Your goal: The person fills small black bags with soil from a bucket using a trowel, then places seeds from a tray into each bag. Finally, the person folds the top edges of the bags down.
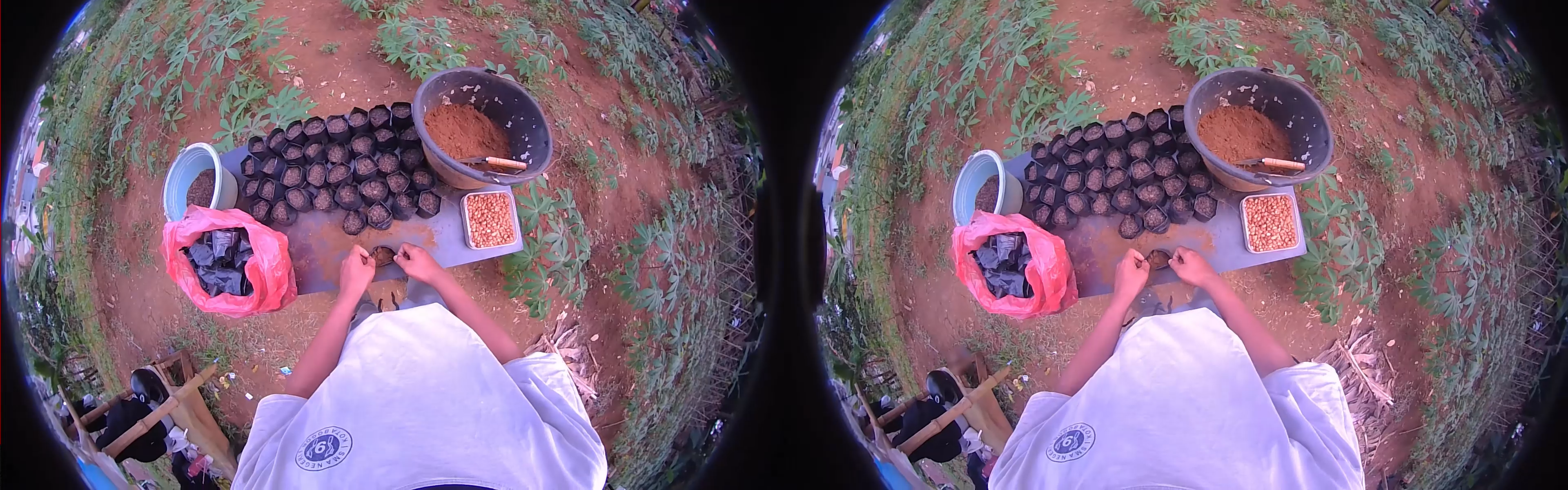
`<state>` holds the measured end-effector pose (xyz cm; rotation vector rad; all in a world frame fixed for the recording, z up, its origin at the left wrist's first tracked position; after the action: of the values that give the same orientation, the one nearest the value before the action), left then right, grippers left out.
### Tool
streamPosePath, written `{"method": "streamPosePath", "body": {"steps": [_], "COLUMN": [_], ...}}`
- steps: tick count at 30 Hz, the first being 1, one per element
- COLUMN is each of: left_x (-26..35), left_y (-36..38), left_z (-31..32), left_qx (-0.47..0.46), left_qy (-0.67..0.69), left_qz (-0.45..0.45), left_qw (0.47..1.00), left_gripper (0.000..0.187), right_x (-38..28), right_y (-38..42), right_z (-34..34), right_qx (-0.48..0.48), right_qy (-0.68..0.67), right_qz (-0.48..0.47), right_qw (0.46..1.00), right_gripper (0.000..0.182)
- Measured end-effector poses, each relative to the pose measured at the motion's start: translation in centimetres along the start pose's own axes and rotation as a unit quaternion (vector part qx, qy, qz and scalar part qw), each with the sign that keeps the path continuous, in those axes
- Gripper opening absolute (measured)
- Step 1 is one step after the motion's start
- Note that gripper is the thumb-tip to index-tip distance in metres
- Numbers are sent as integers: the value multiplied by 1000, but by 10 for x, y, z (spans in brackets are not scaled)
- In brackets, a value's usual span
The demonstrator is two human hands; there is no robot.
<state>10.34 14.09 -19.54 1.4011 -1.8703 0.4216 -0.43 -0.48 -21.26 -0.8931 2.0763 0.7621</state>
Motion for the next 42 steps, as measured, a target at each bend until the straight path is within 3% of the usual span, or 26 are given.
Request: {"method": "streamPosePath", "body": {"steps": [4, 9, 12, 14, 20, 28, 36, 42], "left_x": [-11, -12, -21, -23, -55, -40, -35, -39], "left_y": [-1, -7, -9, -12, -17, -9, -2, 2], "left_z": [4, 10, 16, 19, 47, 39, 34, 37], "left_qx": [-16, -7, -27, -23, -59, -45, -40, -60], "left_qy": [-3, 13, 79, 62, 154, 175, 193, 203], "left_qz": [-20, -2, -44, 9, -46, -47, -19, -75], "left_qw": [1000, 1000, 996, 998, 985, 982, 980, 974], "left_gripper": [20, 24, 28, 31, 25, 24, 30, 37], "right_x": [15, 10, 10, 7, 6, 10, 15, 14], "right_y": [-4, -15, -25, -32, -38, -37, -34, -31], "right_z": [11, 7, 9, 8, 19, 32, 41, 42], "right_qx": [-67, -60, -56, -68, -109, -77, -76, -63], "right_qy": [-54, -22, -22, -29, -46, 2, 16, 31], "right_qz": [37, 3, -6, -1, 24, -16, 20, 43], "right_qw": [996, 998, 998, 997, 993, 997, 997, 997], "right_gripper": [16, 17, 17, 17, 24, 31, 32, 35]}}
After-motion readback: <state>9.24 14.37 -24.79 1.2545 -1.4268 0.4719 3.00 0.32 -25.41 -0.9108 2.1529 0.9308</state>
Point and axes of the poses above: each hand's wrist, its own y-axis away from the middle knuckle, its own z-axis out of the palm, x = y × z, the point moved 7 cm from there along -y, towards the middle knuckle, and after that the axes turned 14 degrees about x, right-handed, at the moved point
